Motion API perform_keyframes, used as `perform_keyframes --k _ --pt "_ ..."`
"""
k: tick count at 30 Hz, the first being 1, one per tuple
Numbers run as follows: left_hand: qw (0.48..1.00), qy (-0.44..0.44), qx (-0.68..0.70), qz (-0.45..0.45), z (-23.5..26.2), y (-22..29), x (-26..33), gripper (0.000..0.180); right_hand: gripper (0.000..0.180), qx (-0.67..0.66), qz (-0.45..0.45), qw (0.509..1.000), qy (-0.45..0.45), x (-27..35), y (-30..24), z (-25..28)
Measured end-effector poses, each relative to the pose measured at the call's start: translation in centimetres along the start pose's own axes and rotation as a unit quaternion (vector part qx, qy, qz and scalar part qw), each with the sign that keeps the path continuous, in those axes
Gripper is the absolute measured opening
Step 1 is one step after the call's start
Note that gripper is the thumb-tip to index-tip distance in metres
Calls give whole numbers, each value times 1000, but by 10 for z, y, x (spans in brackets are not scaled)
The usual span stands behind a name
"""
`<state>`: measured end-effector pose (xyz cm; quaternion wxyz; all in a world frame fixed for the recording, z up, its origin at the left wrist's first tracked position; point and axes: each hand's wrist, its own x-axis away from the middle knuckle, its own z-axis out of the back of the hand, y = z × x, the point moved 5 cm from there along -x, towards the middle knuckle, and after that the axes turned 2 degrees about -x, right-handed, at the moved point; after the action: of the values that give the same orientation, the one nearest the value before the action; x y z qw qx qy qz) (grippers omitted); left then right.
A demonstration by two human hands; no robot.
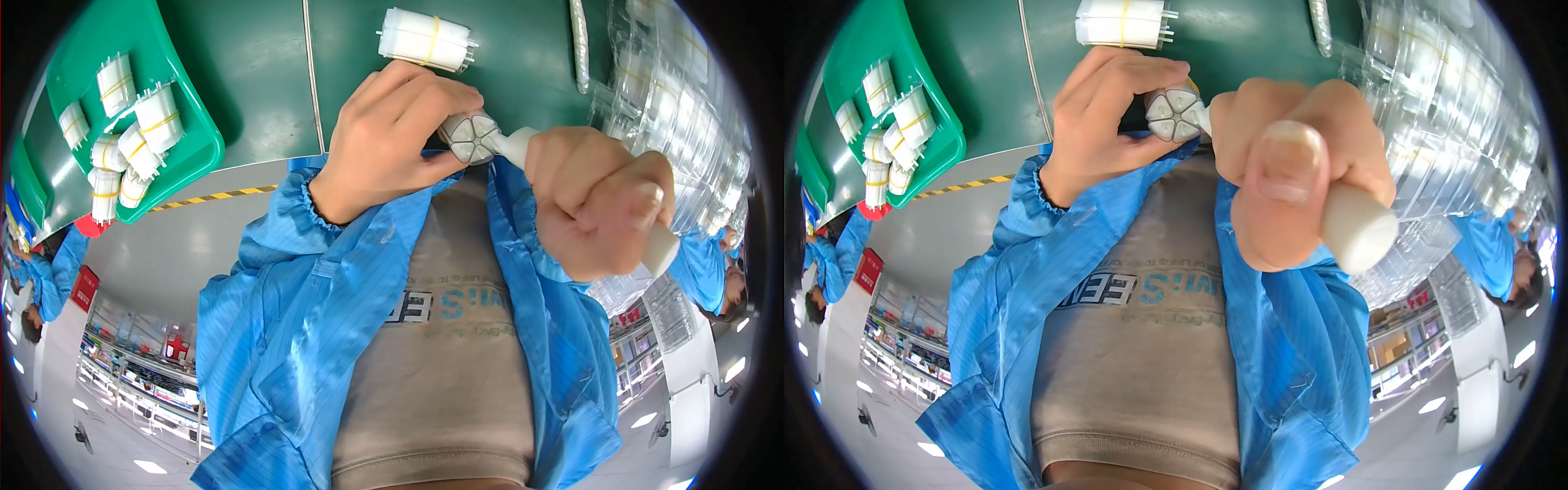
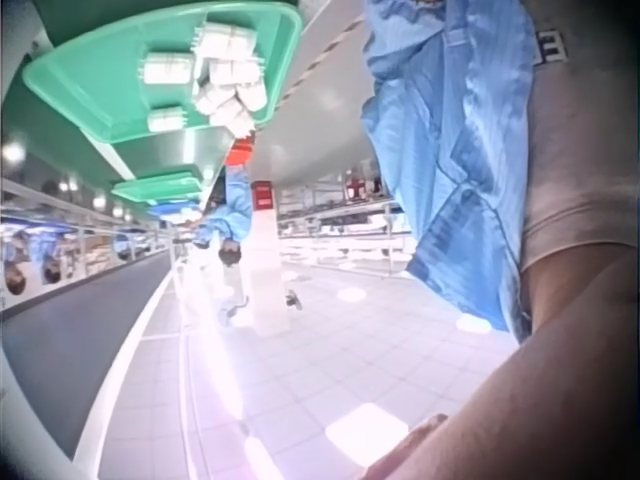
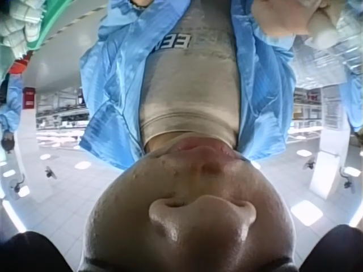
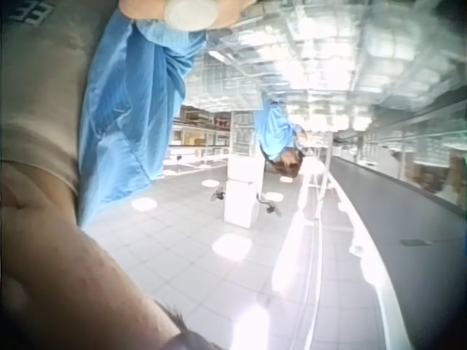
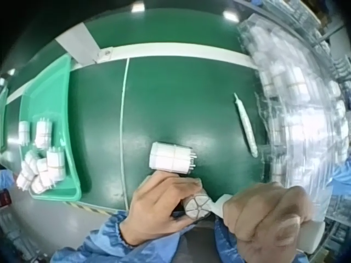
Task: The person assembles white plastic cylindrical components by hand, joining multi-pronged parts to white plastic bases and securing them, then placing the assembled components into plastic packaging trays.
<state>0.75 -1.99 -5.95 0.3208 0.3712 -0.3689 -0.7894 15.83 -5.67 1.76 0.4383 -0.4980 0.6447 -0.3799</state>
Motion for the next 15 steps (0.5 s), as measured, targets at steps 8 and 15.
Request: perform_keyframes --k 8,15 --pt "1000 0 -14 -8 0 -1 2 43 27 127 99 986 -31 4 8 -13" --pt "999 -18 37 -5 9 3 0 51 30 -181 60 981 -32 -3 2 2"
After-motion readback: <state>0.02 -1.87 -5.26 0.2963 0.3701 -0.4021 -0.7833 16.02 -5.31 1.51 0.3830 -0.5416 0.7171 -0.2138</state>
